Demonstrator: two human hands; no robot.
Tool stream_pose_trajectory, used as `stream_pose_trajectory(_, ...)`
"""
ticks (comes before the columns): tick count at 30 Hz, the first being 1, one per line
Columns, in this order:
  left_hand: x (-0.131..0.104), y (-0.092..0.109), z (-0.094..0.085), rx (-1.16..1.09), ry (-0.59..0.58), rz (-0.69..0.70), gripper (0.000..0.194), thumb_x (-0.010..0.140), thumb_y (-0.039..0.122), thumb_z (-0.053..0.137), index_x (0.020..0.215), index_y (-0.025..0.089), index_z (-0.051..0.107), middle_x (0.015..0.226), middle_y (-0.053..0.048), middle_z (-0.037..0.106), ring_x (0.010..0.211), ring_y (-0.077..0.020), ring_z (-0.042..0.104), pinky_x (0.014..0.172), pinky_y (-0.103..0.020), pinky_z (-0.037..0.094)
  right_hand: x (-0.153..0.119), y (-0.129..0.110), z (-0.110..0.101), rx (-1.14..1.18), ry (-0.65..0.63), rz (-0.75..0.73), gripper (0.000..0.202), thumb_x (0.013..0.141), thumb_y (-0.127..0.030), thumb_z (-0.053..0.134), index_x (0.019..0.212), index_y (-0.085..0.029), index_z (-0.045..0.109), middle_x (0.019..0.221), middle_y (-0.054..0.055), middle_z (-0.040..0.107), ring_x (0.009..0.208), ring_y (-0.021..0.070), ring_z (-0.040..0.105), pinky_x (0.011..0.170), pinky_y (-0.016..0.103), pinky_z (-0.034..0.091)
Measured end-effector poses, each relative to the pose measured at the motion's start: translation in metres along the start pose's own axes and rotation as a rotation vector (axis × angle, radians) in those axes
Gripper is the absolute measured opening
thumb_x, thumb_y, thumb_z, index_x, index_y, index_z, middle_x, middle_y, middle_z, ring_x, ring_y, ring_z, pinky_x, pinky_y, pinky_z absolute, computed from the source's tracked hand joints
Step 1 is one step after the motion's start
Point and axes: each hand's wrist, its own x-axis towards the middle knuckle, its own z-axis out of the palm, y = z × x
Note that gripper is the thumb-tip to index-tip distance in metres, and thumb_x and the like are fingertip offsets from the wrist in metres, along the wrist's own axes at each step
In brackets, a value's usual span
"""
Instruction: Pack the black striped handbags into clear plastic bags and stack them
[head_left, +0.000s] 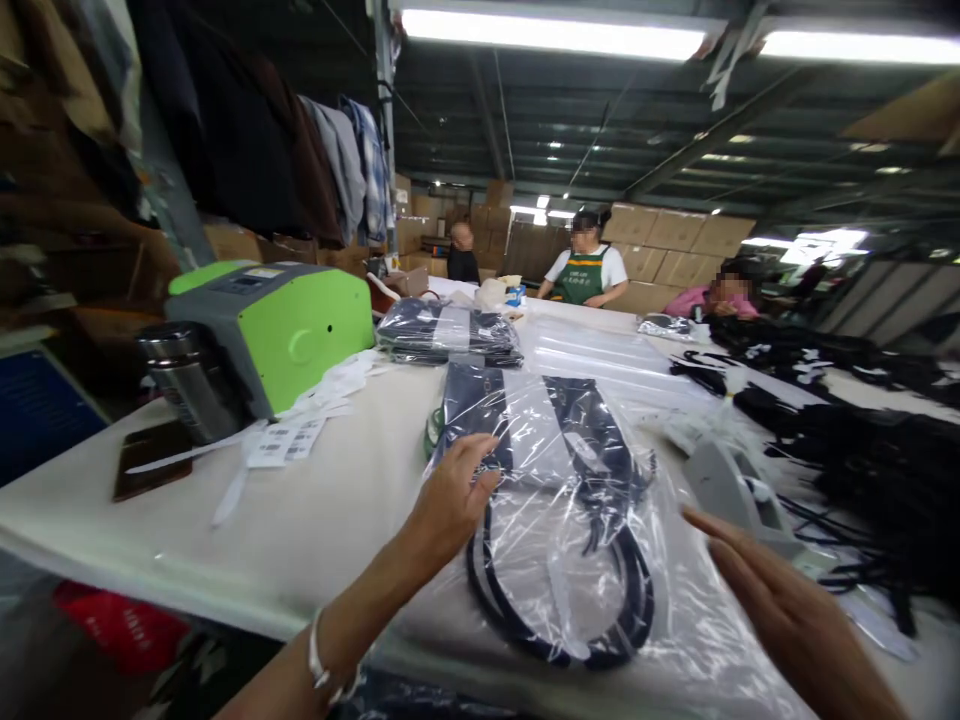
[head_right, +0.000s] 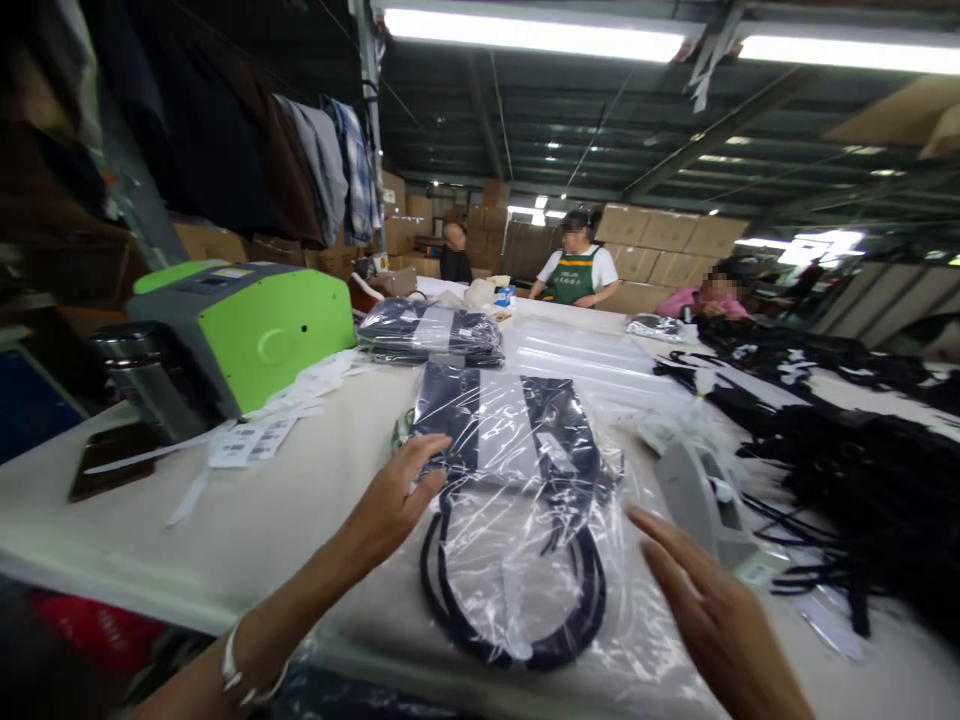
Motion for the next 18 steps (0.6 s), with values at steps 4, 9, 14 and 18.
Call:
stream_pose_trajectory(4, 0.075, -0.024, 0.068, 0.251, -0.064, 0.026, 0.048, 0.097, 0.025, 0.042, 0.139, 0.004, 0.05, 0.149, -0.021, 0.049, 0.141, -0.028, 0.042, 0.119, -0.045, 0.034, 0.087, -0.04, 0.066, -0.137, -0.241, -0.189, 0.07, 0.098, -0.057, 0.029, 0.152, -0.015, 0.04, 0.161, 0.01, 0.032, 0.15, 0.0266, 0.027, 0.124, 0.049, 0.019)
stream_pose_trajectory(9, 0.092, -0.093, 0.082, 0.69, -0.102, -0.043, 0.05, 0.098, 0.032, 0.042, 0.141, 0.007, 0.049, 0.152, -0.021, 0.045, 0.146, -0.0321, 0.036, 0.12, -0.052, 0.025, 0.159, -0.018, 0.128, -0.383, -0.309, -0.202, 0.069, 0.103, -0.054, 0.024, 0.155, -0.009, 0.032, 0.163, 0.015, 0.026, 0.153, 0.0257, 0.016, 0.124, 0.051, 0.01)
stream_pose_trajectory(14, 0.081, -0.138, 0.073, 0.809, -0.205, -0.152, 0.058, 0.102, 0.045, 0.031, 0.147, 0.011, 0.045, 0.156, -0.017, 0.042, 0.147, -0.0323, 0.032, 0.12, -0.058, 0.02, 0.184, 0.045, 0.14, -0.551, -0.287, -0.137, 0.069, 0.103, -0.054, 0.022, 0.153, -0.008, 0.036, 0.161, 0.016, 0.031, 0.152, 0.0283, 0.02, 0.123, 0.05, 0.011)
stream_pose_trajectory(18, 0.076, -0.153, 0.077, 0.734, -0.206, -0.184, 0.059, 0.102, 0.043, 0.027, 0.151, 0.013, 0.041, 0.16, -0.015, 0.035, 0.149, -0.0305, 0.029, 0.12, -0.056, 0.022, 0.182, 0.07, 0.15, -0.576, -0.226, -0.095, 0.073, 0.103, -0.056, 0.021, 0.153, -0.005, 0.035, 0.161, 0.017, 0.03, 0.152, 0.0285, 0.019, 0.124, 0.048, 0.011)
